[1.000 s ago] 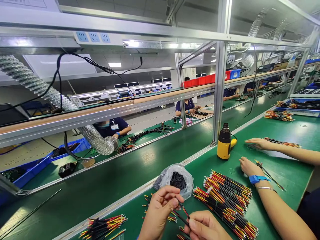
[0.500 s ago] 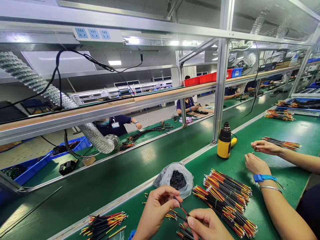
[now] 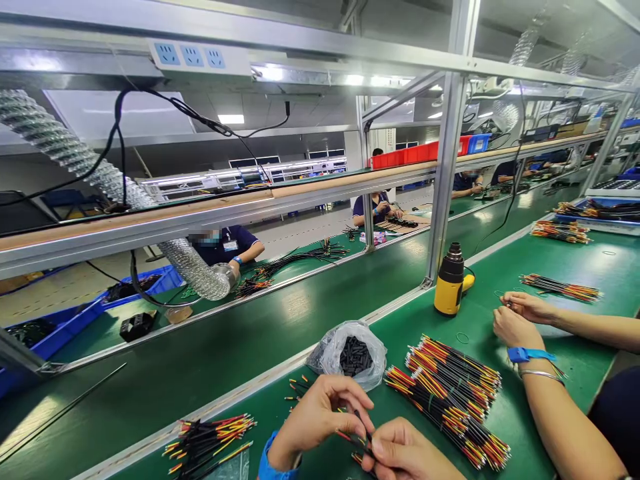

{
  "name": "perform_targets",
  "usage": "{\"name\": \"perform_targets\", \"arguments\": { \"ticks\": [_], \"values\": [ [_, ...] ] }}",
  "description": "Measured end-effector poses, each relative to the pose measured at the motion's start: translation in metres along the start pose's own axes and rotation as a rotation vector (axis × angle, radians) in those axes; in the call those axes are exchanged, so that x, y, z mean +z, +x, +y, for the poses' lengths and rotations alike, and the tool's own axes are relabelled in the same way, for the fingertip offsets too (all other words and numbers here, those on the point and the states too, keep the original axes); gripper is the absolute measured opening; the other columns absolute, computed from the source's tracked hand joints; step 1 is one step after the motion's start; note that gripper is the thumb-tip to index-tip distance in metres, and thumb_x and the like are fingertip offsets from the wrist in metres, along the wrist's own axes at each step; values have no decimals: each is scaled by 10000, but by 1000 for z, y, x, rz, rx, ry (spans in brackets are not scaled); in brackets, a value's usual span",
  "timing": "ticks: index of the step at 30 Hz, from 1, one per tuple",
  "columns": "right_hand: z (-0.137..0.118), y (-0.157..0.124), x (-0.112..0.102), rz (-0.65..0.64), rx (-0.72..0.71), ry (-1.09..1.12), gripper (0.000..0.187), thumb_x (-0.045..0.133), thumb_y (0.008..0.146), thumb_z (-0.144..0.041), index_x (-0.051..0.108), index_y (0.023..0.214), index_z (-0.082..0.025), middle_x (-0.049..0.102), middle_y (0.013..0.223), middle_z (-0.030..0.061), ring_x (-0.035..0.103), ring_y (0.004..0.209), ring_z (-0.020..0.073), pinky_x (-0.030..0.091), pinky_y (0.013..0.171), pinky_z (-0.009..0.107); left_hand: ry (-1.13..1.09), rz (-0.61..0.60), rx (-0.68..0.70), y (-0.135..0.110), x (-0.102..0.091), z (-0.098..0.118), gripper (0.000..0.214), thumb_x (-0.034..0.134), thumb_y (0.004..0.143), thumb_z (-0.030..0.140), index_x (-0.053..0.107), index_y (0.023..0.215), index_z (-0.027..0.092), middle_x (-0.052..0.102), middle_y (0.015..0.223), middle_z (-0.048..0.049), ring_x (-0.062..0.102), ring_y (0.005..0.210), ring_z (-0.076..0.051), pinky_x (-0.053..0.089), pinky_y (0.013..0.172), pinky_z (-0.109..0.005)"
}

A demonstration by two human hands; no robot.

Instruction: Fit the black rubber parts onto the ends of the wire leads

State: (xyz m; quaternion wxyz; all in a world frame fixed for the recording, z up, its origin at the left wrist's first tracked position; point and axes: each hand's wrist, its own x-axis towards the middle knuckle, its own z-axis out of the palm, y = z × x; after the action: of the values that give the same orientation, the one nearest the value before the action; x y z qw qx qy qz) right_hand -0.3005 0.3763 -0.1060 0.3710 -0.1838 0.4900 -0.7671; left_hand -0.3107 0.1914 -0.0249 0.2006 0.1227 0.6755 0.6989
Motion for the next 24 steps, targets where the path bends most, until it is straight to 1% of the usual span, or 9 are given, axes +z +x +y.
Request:
{"name": "perform_targets", "arguments": {
  "ticks": [4, 7, 9, 12, 15, 17, 21, 22, 24],
  "values": [
    [16, 4, 1, 191, -201, -138, 586, 650, 810, -677, 685, 669, -109, 471, 469, -43, 343, 449, 42, 311, 519, 187, 10, -54, -6, 3, -1, -6, 257, 821, 688, 190, 794, 943, 168, 807, 778, -71, 711, 689, -180, 503, 675, -258],
    [17, 3, 2, 186, -183, -157, 611, 604, 821, -706, 609, 607, -134, 467, 473, -44, 279, 422, 42, 238, 471, 203, -75, -60, -5, 6, 2, -9, 374, 878, 639, 236, 778, 996, 183, 794, 809, -71, 687, 677, -174, 503, 677, -271],
    [13, 2, 3, 177, -160, -147, 611, 604, 812, -715, 594, 607, -140, 471, 479, -46, 236, 409, 38, 158, 444, 213, -70, -31, 63, 8, 5, -7, 294, 904, 613, 248, 798, 882, 191, 770, 870, -75, 666, 731, -177, 491, 699, -274],
    [10, 1, 4, 176, -142, -109, 604, 621, 794, -722, 631, 676, -129, 473, 478, -49, 248, 413, 41, 147, 447, 215, 14, -40, 152, 8, 10, -3, 105, 884, 658, 258, 807, 703, 203, 728, 867, -71, 634, 799, -196, 468, 758, -297],
    [11, 0, 4, 163, -127, -66, 654, 637, 739, -769, 653, 706, -116, 462, 471, -47, 287, 425, 46, 183, 461, 209, 80, -88, 118, 6, 8, -1, 83, 846, 715, 292, 822, 746, 219, 719, 870, -78, 635, 819, -217, 463, 772, -312],
    [11, 0, 4, 190, -149, -65, 680, 627, 724, -792, 663, 734, -113, 455, 475, -51, 265, 412, 42, 175, 444, 207, 59, -138, 89, 5, 4, -4, 191, 803, 762, 358, 821, 883, 211, 717, 968, -100, 647, 855, -226, 468, 776, -316],
    [-1, 1, 4, 501, -348, 5, 579, 646, 783, -715, 637, 740, -138, 443, 529, -63, 218, 424, 40, 163, 417, 199, -135, -146, 114, 11, 7, -20, 644, 844, 707, 385, 627, 1294, 234, 648, 1231, -132, 628, 1038, -265, 471, 859, -354],
    [-5, 2, 5, 592, -400, 59, 548, 667, 784, -691, 631, 733, -146, 458, 551, -57, 254, 439, 46, 200, 420, 193, -126, -82, 122, 13, 12, -24, 667, 867, 683, 353, 614, 1288, 230, 645, 1231, -133, 610, 1077, -272, 465, 884, -363],
    [-14, 6, 6, 712, -470, 173, 505, 725, 747, -664, 647, 759, -166, 524, 617, -32, 395, 506, 76, 330, 463, 191, -84, 101, 125, 19, 28, -32, 496, 857, 704, 323, 651, 1139, 203, 672, 1122, -123, 611, 1055, -266, 469, 883, -365]
  ]
}}
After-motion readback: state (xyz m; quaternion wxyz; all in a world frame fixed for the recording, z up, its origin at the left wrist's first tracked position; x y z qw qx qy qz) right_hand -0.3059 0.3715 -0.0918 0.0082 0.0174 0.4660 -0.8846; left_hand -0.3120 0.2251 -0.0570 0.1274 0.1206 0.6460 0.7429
